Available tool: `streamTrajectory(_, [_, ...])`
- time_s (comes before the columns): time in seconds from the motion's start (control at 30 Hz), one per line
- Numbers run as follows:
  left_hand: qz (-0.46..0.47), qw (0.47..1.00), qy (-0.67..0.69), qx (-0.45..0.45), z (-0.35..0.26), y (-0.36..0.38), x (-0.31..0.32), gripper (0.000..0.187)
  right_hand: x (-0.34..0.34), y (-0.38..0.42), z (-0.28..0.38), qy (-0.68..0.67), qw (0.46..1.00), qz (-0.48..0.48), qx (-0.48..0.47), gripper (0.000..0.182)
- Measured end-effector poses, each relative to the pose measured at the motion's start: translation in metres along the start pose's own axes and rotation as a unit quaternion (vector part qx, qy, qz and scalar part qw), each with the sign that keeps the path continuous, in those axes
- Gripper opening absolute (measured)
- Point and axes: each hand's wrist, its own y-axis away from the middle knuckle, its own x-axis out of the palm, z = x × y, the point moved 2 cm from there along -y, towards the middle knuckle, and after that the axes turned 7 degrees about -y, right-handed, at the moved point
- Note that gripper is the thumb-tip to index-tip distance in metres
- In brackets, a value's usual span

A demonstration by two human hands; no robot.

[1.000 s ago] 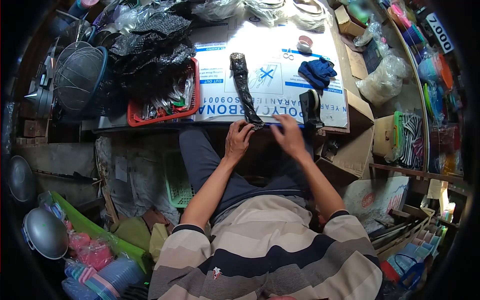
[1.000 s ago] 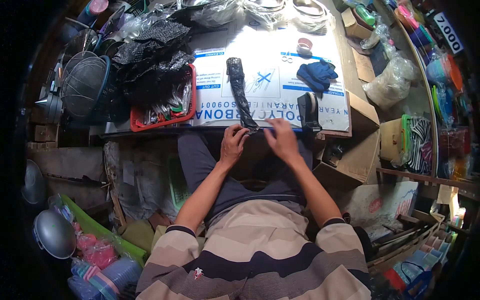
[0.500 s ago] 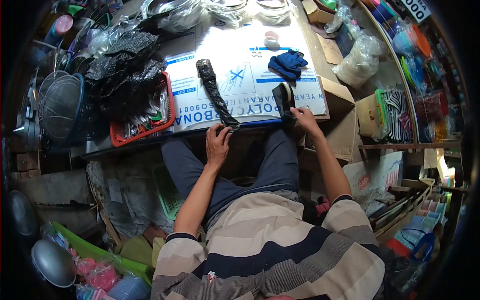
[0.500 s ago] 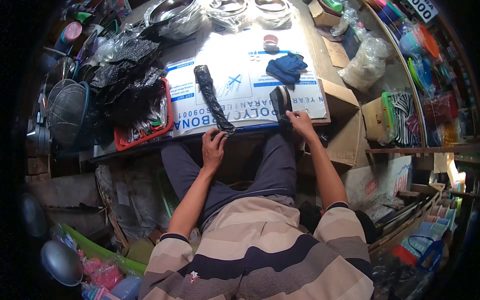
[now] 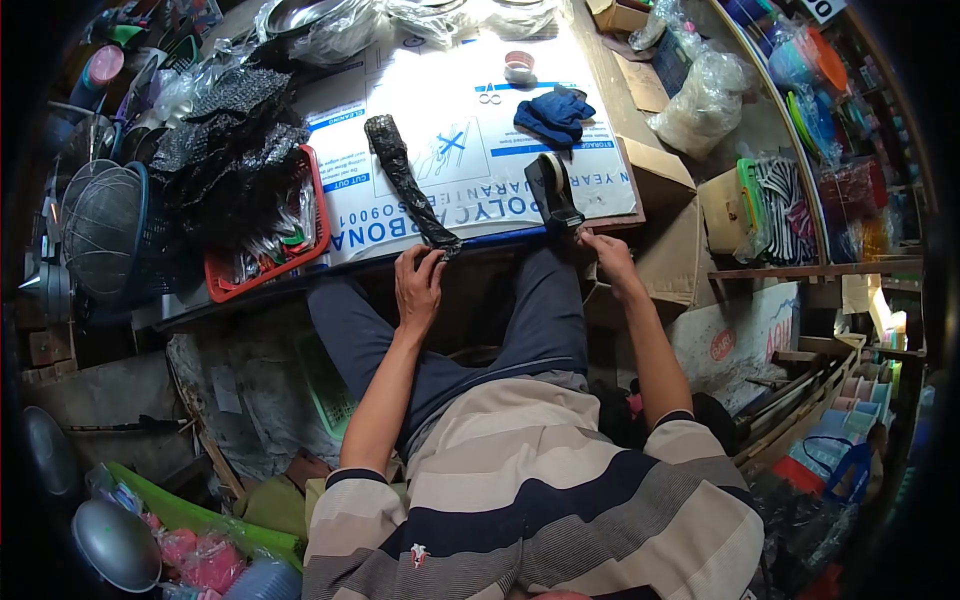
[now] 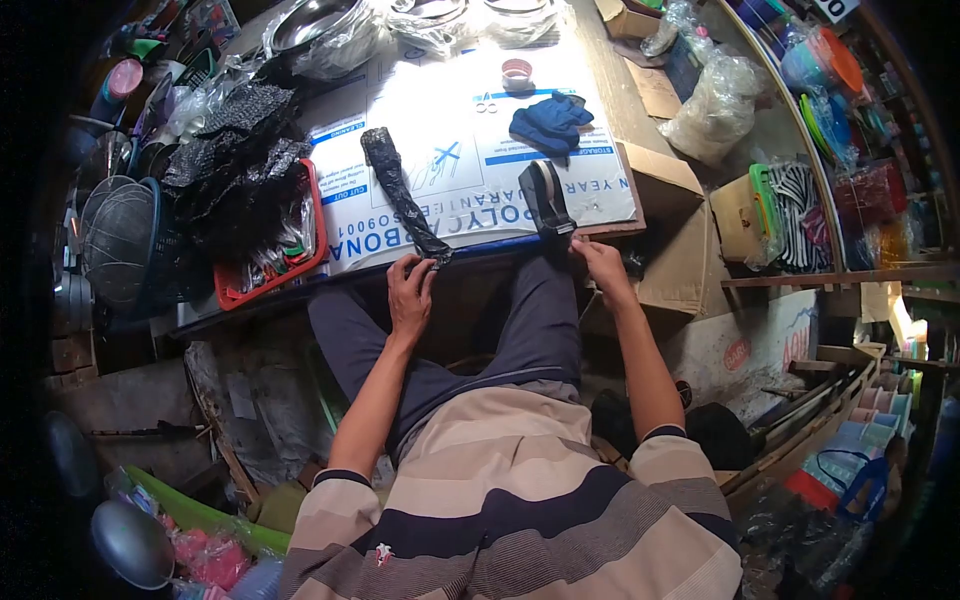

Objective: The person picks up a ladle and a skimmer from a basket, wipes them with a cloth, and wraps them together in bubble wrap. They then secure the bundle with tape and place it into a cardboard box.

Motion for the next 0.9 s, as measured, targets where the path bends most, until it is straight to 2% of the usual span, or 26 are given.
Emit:
streamTrajectory(0.1, [-0.006, 1.0, -0.003, 0.008, 0.002, 0.0, 0.002, 0.026, 0.001, -0.001, -0.013, -0.027, 1.0, 0.014, 0.001, 0.034])
streamTrajectory(0.27, [-0.005, 1.0, 0.001, 0.01, 0.001, 0.0, 0.001, 0.026, 0.002, -0.001, -0.016, 0.014, 0.999, 0.023, 0.044, 0.035])
streamTrajectory(0.47, [-0.013, 1.0, 0.002, -0.003, 0.002, 0.0, 0.004, 0.025, 0.008, -0.011, -0.036, 0.035, 0.999, 0.004, -0.01, 0.038])
streamTrajectory(0.57, [-0.018, 1.0, -0.005, 0.001, 0.001, 0.0, 0.001, 0.024, 0.018, -0.015, -0.034, 0.047, 0.998, -0.012, 0.034, 0.038])
streamTrajectory(0.7, [-0.019, 1.0, -0.004, 0.002, 0.002, -0.001, -0.002, 0.024, 0.031, -0.039, -0.04, 0.094, 0.995, -0.017, 0.028, 0.038])
streamTrajectory(0.77, [-0.018, 1.0, 0.003, 0.002, 0.0, 0.0, 0.0, 0.024, 0.043, -0.048, -0.052, 0.119, 0.992, 0.036, 0.004, 0.037])
streamTrajectory(0.8, [-0.022, 1.0, 0.004, 0.001, 0.0, 0.001, 0.001, 0.025, 0.053, -0.039, -0.047, 0.137, 0.989, 0.038, 0.028, 0.036])
streamTrajectory(0.9, [-0.035, 0.999, -0.002, -0.001, 0.003, -0.002, -0.002, 0.025, 0.093, -0.027, -0.044, 0.107, 0.991, 0.082, 0.011, 0.038])
